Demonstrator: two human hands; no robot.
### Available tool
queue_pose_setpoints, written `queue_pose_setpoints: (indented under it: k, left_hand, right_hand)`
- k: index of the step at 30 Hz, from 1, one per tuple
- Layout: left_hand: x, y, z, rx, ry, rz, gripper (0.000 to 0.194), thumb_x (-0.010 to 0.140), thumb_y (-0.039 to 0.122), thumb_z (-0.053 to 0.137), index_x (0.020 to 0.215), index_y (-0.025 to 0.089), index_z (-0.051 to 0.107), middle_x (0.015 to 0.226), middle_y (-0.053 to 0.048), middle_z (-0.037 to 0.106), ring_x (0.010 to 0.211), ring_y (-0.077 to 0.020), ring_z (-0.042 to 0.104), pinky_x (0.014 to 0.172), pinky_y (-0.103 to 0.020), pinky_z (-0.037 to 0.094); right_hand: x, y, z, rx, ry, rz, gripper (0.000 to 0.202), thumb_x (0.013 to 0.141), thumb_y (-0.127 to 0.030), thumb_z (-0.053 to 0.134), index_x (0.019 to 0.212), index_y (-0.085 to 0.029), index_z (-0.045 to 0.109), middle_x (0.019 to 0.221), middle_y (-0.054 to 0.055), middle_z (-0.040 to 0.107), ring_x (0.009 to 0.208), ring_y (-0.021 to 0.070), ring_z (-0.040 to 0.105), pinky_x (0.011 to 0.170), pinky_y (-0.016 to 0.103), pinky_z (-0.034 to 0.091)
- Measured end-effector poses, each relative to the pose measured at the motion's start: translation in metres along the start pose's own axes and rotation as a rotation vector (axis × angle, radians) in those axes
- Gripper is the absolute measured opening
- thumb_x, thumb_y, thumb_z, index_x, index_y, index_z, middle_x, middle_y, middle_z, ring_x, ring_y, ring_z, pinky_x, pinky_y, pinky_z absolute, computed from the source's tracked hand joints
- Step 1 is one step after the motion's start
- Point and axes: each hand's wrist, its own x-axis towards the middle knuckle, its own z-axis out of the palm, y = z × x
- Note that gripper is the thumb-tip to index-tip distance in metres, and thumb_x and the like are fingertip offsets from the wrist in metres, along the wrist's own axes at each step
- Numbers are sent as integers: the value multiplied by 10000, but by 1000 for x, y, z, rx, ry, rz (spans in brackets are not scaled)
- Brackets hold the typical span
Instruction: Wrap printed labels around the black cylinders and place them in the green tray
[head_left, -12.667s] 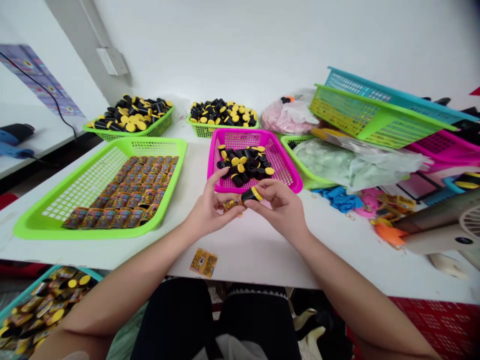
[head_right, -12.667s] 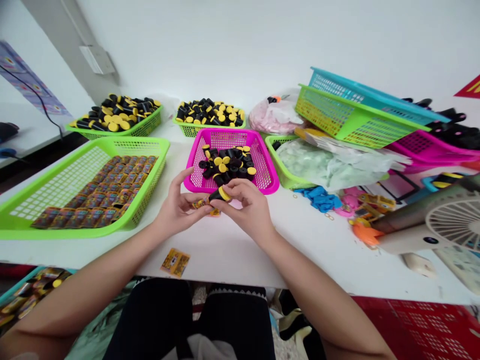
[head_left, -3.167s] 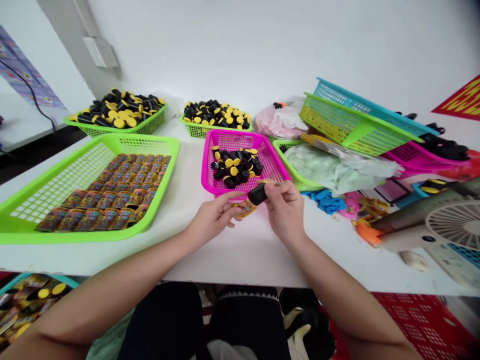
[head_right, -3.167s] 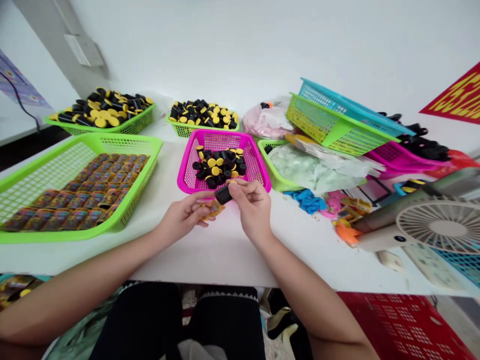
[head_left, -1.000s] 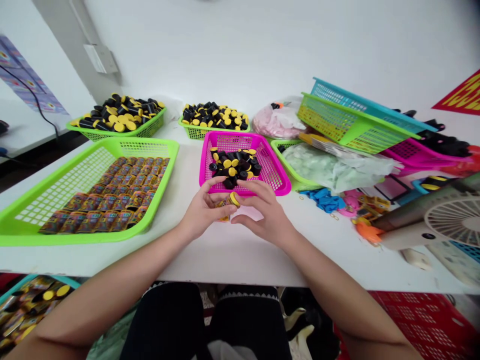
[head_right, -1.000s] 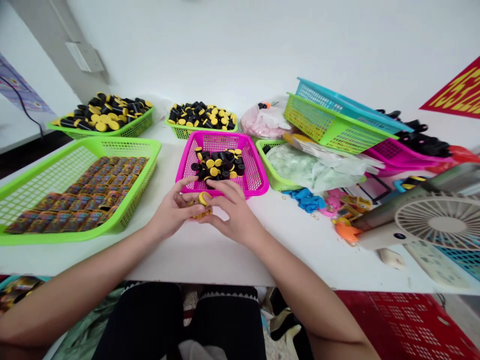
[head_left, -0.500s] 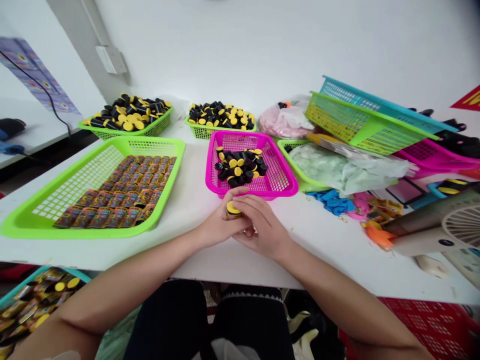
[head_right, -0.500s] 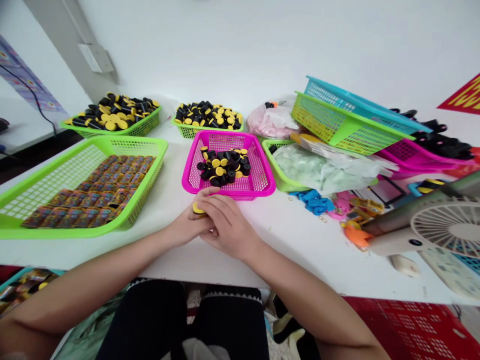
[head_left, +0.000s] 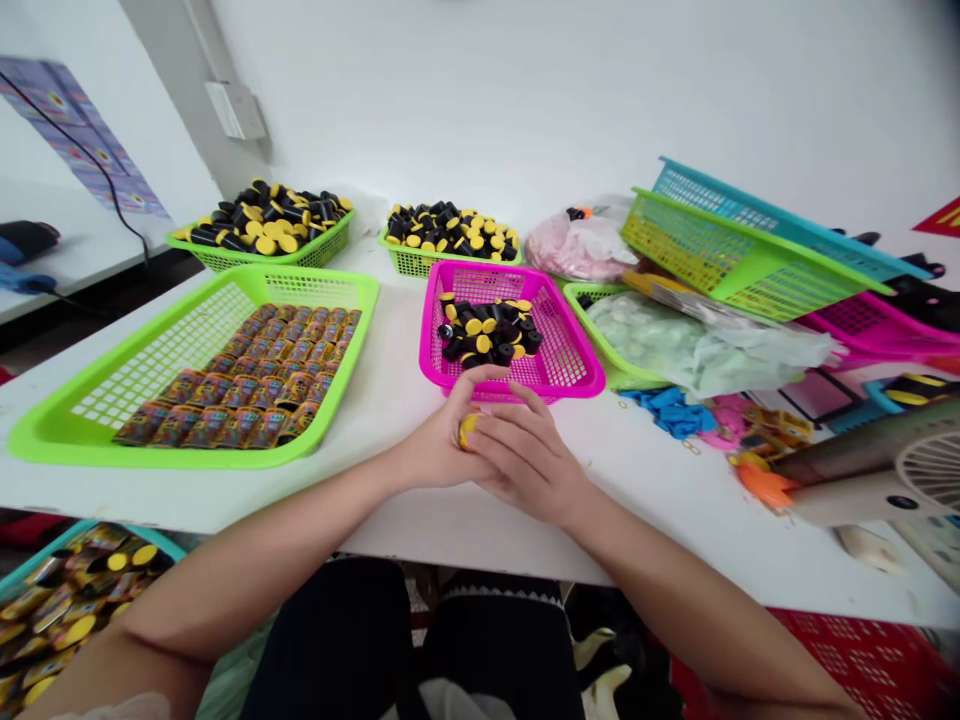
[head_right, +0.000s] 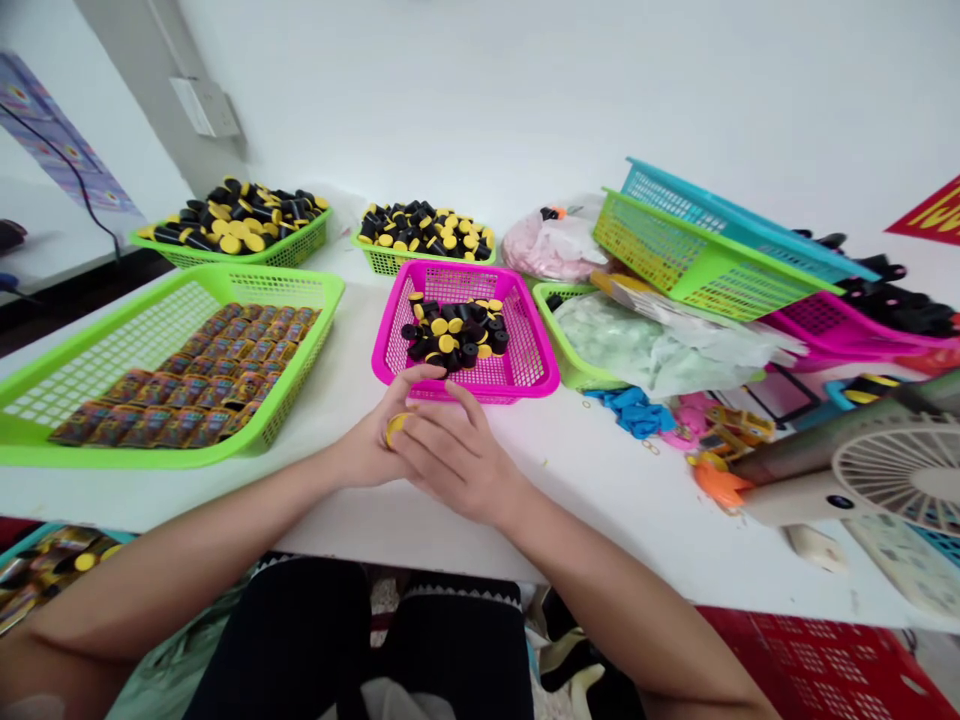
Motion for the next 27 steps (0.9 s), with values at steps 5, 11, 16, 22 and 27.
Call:
queue_pose_setpoints:
  k: [5, 11, 16, 22, 27]
  left_hand:
    - [-4, -1, -3, 74, -160, 96, 867, 652, 67, 743, 1358, 327, 313, 1293, -64, 531, 1199, -241, 585, 925, -343, 571]
    - [-3, 6, -5, 172, -69, 119, 910, 700, 190, 782, 1410, 299, 224, 1277, -100, 553, 1093, -219, 649, 832, -305, 590]
    - [-15, 47, -4, 586, 173, 182, 409, 789, 288, 746, 1142, 210, 556, 991, -38, 672, 876, -151, 663, 795, -267, 554]
    - [-73, 123, -51, 1067, 428, -32, 221, 831, 390, 684, 992, 238, 700, 998, -6, 743, 853, -158, 692, 789, -256, 549]
    - [-94, 166, -152, 1303, 652, -419, 312, 739, 505, 682, 907, 251, 749, 983, -10, 762, 851, -223, 707, 789, -310, 549]
  right_hand:
    - [-6, -1, -9, 112, -82, -45, 351, 933, -177, 534, 1283, -197, 554, 1105, 46, 714, 1218, 214, 593, 1214, 427, 350]
    - [-3, 2, -5, 94, -32, -22, 358, 905, -202, 598, 1258, -150, 565, 1140, 94, 690, 1229, 253, 559, 1119, 508, 419]
    - [4, 8, -6, -2, 73, 32, 487, 823, -240, 726, 1275, -259, 547, 1092, 50, 714, 1141, 236, 610, 1046, 504, 477]
    - [27, 52, -18, 157, -160, 511, 191, 950, -319, 508, 1041, -230, 650, 1028, 71, 724, 970, 221, 684, 860, 380, 549]
    - [58, 106, 12, 130, -778, 716, 233, 878, -333, 586, 1056, -220, 685, 1051, 51, 724, 891, 184, 679, 813, 286, 517]
